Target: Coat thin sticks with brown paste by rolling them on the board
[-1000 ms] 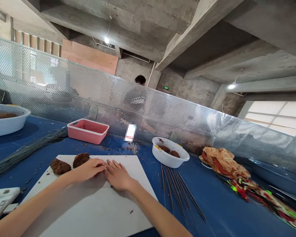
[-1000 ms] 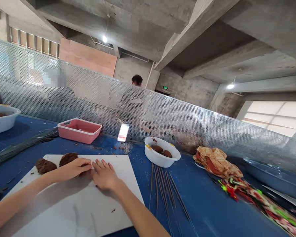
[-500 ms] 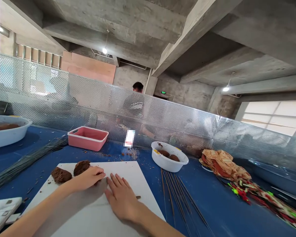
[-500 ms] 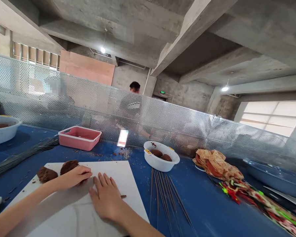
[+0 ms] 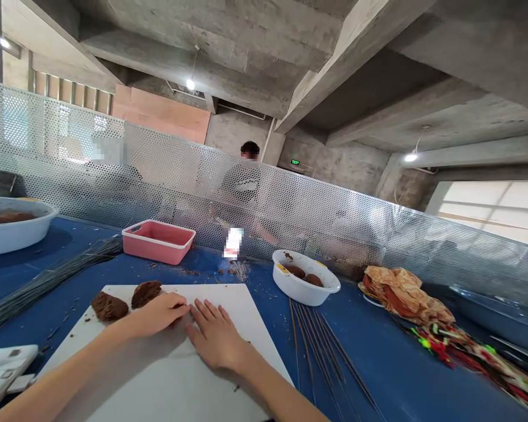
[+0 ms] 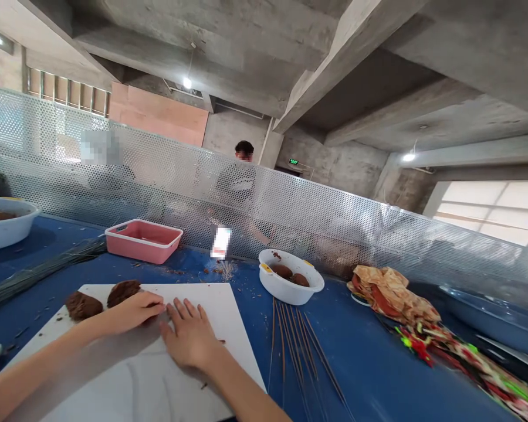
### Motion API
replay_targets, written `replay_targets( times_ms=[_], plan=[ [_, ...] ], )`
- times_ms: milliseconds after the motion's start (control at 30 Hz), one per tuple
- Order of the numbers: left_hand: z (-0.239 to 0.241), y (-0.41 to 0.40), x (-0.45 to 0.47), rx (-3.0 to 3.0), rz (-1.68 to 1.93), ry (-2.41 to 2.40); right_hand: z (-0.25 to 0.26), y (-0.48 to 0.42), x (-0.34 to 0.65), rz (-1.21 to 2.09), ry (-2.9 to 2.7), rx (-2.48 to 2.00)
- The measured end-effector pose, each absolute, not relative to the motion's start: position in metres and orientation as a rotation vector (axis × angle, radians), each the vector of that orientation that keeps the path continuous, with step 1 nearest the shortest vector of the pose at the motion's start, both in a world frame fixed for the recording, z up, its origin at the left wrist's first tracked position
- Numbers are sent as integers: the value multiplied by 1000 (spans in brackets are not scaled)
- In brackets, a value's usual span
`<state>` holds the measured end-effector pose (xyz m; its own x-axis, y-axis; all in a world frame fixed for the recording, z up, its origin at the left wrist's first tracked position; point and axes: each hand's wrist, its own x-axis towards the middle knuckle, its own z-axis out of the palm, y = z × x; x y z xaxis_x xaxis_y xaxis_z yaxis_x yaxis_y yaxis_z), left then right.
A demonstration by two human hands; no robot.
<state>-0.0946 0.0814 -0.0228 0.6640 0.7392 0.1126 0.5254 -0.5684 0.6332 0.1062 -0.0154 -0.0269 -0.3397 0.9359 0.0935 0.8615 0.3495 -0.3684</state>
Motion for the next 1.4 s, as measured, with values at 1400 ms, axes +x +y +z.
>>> replay_targets(
  times_ms=[1400],
  plan=[
    [-15, 77, -93, 2285, 415, 947, -33, -42, 118, 307, -2262, -1686]
  ],
)
